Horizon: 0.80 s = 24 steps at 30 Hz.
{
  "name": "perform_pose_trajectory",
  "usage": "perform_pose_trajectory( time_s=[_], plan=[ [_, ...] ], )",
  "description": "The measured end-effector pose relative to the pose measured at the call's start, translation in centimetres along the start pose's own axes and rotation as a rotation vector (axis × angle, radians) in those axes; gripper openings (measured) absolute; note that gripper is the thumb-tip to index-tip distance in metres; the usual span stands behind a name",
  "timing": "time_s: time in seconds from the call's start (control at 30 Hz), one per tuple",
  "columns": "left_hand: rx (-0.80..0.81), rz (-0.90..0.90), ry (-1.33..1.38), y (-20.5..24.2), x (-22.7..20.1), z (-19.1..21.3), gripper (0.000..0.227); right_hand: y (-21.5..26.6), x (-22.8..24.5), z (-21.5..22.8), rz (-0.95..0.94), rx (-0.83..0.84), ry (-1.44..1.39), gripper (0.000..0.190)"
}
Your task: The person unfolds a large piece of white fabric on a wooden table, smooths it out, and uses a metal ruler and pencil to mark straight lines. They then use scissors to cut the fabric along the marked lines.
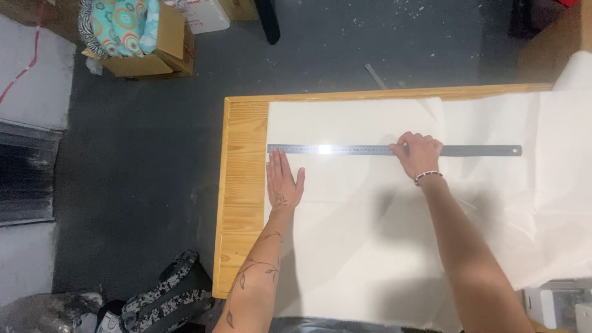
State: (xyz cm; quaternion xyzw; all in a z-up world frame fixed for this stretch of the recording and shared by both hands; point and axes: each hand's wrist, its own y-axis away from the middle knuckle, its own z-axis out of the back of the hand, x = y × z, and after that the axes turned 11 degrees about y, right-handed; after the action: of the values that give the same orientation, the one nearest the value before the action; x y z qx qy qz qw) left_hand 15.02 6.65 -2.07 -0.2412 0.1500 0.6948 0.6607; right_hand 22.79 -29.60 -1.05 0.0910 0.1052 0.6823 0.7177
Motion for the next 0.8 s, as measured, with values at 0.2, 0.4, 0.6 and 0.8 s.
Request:
perform_pose_trajectory(
  time_s=[0.2, 0.4, 0.6, 0.8],
  plan=[
    [-0.023, 0.016, -0.027, 0.0, 0.3, -0.3, 0.078, -0.2, 0.8, 1.2, -0.041, 0.065, -0.054, 0.039],
    [-0.013, 0.038, -0.040, 0.0, 0.4, -0.5, 0.079, -0.6, 1.0, 1.1, -0.073, 0.088, -0.096, 0.038],
    [-0.057, -0.021, -0.001, -0.4, 0.5, -0.4, 0.079, 1.8, 1.8, -0.5, -0.230, -0.284, -0.208, 0.058],
    [-0.062, -0.045, -0.014, -0.2, 0.3, -0.6, 0.080, 7.5, 6.2, -3.2, 0.004, -0.700, 0.000, 0.052]
  ],
)
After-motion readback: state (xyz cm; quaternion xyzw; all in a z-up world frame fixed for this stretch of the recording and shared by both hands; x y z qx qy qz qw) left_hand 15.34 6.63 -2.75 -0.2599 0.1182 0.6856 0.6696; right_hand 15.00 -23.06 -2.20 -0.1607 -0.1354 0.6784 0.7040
